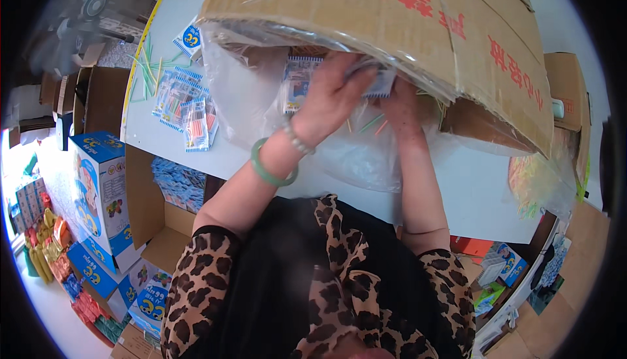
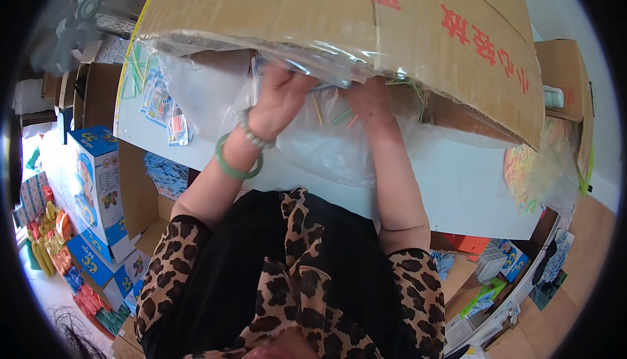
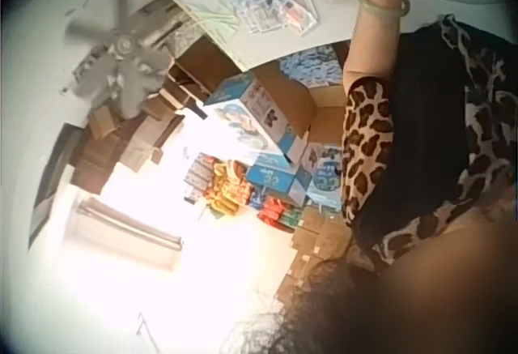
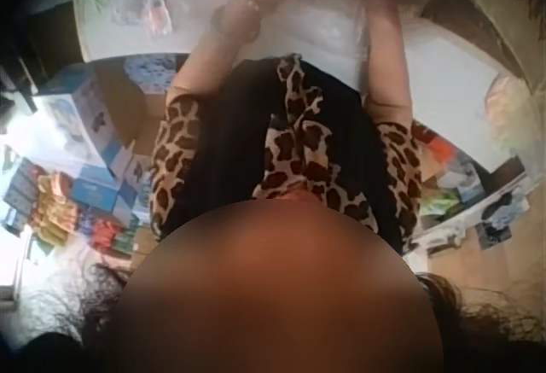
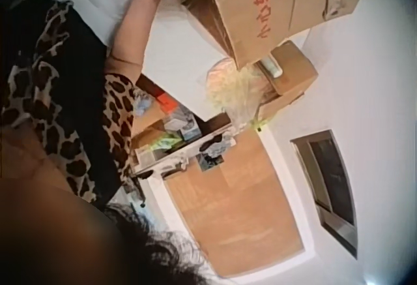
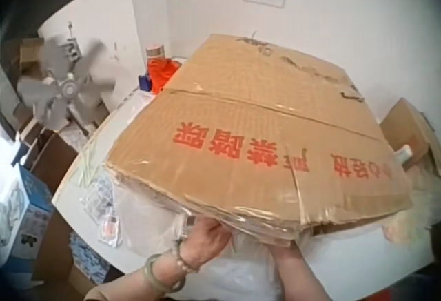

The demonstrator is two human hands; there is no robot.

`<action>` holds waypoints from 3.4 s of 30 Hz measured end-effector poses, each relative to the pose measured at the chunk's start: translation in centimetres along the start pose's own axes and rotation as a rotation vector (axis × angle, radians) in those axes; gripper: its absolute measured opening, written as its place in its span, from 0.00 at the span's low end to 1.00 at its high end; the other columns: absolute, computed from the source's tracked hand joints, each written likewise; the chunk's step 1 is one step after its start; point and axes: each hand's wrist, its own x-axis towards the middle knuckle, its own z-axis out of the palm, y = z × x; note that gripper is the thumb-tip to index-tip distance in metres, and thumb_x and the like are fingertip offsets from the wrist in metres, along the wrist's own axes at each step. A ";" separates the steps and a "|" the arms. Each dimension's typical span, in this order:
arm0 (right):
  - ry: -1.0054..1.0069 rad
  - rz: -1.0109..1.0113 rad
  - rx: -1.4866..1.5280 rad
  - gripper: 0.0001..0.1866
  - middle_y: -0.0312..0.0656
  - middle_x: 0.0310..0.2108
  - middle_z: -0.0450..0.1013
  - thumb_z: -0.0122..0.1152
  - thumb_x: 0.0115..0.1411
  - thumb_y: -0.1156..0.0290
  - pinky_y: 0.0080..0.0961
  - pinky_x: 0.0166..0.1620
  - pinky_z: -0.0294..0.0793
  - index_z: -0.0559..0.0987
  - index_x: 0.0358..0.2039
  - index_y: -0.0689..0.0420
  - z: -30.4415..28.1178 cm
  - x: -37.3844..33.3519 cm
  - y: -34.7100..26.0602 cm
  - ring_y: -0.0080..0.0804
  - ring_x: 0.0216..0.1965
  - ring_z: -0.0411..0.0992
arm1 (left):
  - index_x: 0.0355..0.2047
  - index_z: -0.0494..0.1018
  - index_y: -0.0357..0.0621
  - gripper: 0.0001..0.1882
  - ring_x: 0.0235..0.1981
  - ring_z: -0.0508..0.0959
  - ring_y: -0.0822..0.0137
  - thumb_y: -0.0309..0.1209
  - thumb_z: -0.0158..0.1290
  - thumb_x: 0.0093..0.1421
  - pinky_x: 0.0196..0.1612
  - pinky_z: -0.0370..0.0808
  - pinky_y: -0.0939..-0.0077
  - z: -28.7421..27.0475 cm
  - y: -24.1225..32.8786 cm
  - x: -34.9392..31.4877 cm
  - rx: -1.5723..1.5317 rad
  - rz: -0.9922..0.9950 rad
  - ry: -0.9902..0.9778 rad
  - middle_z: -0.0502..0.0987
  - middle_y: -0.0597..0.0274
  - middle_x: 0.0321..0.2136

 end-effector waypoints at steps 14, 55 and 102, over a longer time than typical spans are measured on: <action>0.111 -0.467 -1.009 0.14 0.40 0.34 0.73 0.57 0.44 0.69 0.35 0.43 0.70 0.76 0.35 0.52 0.3 -1.2 2.9 0.38 0.38 0.71 | 0.34 0.70 0.42 0.10 0.41 0.72 0.72 0.17 0.49 0.52 0.41 0.71 0.75 -1.5 -1.8 0.0 0.443 0.042 -0.082 0.74 0.62 0.37; 0.063 -0.219 -0.456 0.27 0.45 0.48 0.68 0.53 0.52 0.51 0.37 0.52 0.61 0.70 0.49 0.52 0.9 4.0 -2.3 0.44 0.49 0.65 | 0.39 0.68 0.32 0.13 0.29 0.75 0.54 0.27 0.47 0.55 0.34 0.70 0.70 -1.9 -1.6 -4.5 0.170 -0.339 -0.170 0.74 0.45 0.28; 0.122 -0.178 -0.110 0.08 0.44 0.25 0.73 0.52 0.49 0.66 0.39 0.34 0.70 0.77 0.26 0.54 5.2 -2.0 7.1 0.43 0.28 0.72 | 0.29 0.71 0.40 0.07 0.32 0.72 0.80 0.15 0.48 0.53 0.36 0.70 0.82 -1.4 -1.2 -1.8 0.132 -0.055 0.106 0.76 0.69 0.29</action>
